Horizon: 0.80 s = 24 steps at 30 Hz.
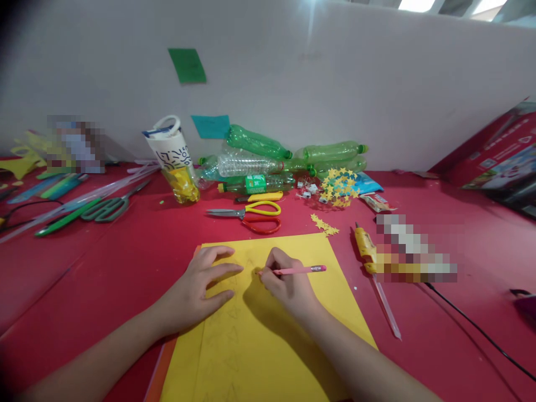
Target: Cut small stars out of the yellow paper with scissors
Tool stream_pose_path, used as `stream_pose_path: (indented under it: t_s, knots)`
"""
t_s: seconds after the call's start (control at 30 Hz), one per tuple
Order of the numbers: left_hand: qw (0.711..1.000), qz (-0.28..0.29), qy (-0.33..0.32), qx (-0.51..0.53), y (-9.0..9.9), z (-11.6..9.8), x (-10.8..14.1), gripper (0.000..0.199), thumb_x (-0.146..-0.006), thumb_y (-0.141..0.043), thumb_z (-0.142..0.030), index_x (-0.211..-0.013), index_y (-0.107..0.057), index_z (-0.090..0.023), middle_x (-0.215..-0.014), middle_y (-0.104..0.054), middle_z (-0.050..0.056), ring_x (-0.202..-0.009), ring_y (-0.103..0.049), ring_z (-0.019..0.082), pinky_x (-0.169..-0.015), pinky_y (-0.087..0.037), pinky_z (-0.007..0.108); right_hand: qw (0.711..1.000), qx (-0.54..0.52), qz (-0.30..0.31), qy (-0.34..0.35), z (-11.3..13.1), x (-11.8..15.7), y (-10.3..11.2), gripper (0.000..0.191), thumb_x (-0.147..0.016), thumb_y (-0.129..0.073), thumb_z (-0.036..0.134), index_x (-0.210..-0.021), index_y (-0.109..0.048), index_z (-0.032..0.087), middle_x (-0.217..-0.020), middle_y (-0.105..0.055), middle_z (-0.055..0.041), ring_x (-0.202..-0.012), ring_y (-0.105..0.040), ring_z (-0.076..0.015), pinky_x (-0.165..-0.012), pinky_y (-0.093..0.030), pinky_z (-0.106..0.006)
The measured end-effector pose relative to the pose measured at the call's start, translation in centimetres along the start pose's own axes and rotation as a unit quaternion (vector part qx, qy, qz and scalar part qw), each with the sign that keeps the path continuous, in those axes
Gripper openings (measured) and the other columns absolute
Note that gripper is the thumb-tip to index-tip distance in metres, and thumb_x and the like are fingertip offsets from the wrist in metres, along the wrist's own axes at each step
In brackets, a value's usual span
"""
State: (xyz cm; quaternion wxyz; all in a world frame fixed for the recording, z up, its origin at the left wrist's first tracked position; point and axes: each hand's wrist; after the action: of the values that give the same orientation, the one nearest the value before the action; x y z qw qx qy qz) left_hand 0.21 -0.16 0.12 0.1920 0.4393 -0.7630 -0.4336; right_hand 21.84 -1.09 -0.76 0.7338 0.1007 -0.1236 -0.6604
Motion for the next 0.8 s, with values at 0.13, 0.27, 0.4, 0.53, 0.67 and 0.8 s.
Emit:
stream_pose_path:
  t_s: [0.13,0.27,0.4,0.53,0.67,0.8]
  knots:
    - [1.000,0.000,0.000,0.002,0.0,0.0,0.1,0.034,-0.080,-0.059,-0.031,-0.114,-0.060,-0.029,-0.130,-0.041,0.006,-0.123,-0.036,0.028,-0.102,-0.034,0.047,1.000,0.008,0.002,0.009,-0.3,0.0,0.0,0.017,-0.075,-0.050,0.015,-0.063,-0.042,0.022,-0.049,-0.048,0.0054,-0.043,-0.043,-0.0105,-0.041,-0.028,-0.021]
    - [1.000,-0.001,-0.001,0.002,-0.1,0.1,0.1,0.034,-0.080,-0.059,-0.031,-0.114,-0.060,-0.029,-0.129,-0.041,0.007,-0.123,-0.036,0.028,-0.102,-0.034,0.047,0.999,0.032,0.015,0.023,-0.6,0.0,0.0,0.015,-0.076,-0.049,0.012,-0.065,-0.044,0.021,-0.051,-0.050,0.0051,-0.044,-0.044,-0.0104,-0.042,-0.028,-0.021]
    - [1.000,0.002,-0.002,-0.001,-0.1,0.1,0.0,0.035,-0.080,-0.058,-0.030,-0.115,-0.059,-0.029,-0.130,-0.040,0.007,-0.123,-0.035,0.028,-0.102,-0.033,0.047,0.998,0.044,0.033,0.040,-0.7,0.2,0.0,0.015,-0.078,-0.050,0.014,-0.066,-0.044,0.021,-0.053,-0.050,0.0050,-0.046,-0.044,-0.0100,-0.044,-0.028,-0.021]
    - [1.000,0.001,0.000,-0.003,-0.2,0.1,0.0,0.035,-0.080,-0.058,-0.031,-0.114,-0.060,-0.028,-0.129,-0.040,0.007,-0.123,-0.035,0.028,-0.102,-0.032,0.046,0.996,0.042,0.057,0.052,-0.5,0.3,-0.1,0.015,-0.078,-0.048,0.013,-0.066,-0.043,0.021,-0.054,-0.049,0.0056,-0.047,-0.043,-0.0093,-0.044,-0.028,-0.020]
    - [1.000,0.003,0.004,-0.001,-0.2,0.1,0.1,0.034,-0.080,-0.058,-0.031,-0.114,-0.060,-0.028,-0.130,-0.040,0.007,-0.122,-0.035,0.028,-0.102,-0.033,0.046,0.995,0.032,0.079,0.055,-0.2,0.4,-0.2,0.014,-0.078,-0.047,0.014,-0.067,-0.042,0.020,-0.055,-0.048,0.0056,-0.048,-0.041,-0.0091,-0.045,-0.028,-0.020]
    - [1.000,0.001,0.002,-0.003,-0.2,0.1,0.1,0.035,-0.080,-0.058,-0.031,-0.114,-0.059,-0.028,-0.130,-0.040,0.007,-0.123,-0.035,0.028,-0.102,-0.033,0.046,0.994,0.029,0.089,0.055,0.3,0.5,-0.1,0.013,-0.077,-0.047,0.014,-0.067,-0.043,0.020,-0.055,-0.047,0.0055,-0.049,-0.039,-0.0088,-0.045,-0.028,-0.020]
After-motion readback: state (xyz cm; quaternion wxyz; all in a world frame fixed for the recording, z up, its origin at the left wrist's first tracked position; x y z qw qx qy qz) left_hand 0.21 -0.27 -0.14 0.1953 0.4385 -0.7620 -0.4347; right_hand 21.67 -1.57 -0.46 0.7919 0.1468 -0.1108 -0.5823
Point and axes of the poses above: each hand's wrist, its own x-axis away from the middle knuckle, its own y-axis out of the back of the hand, z = x × y
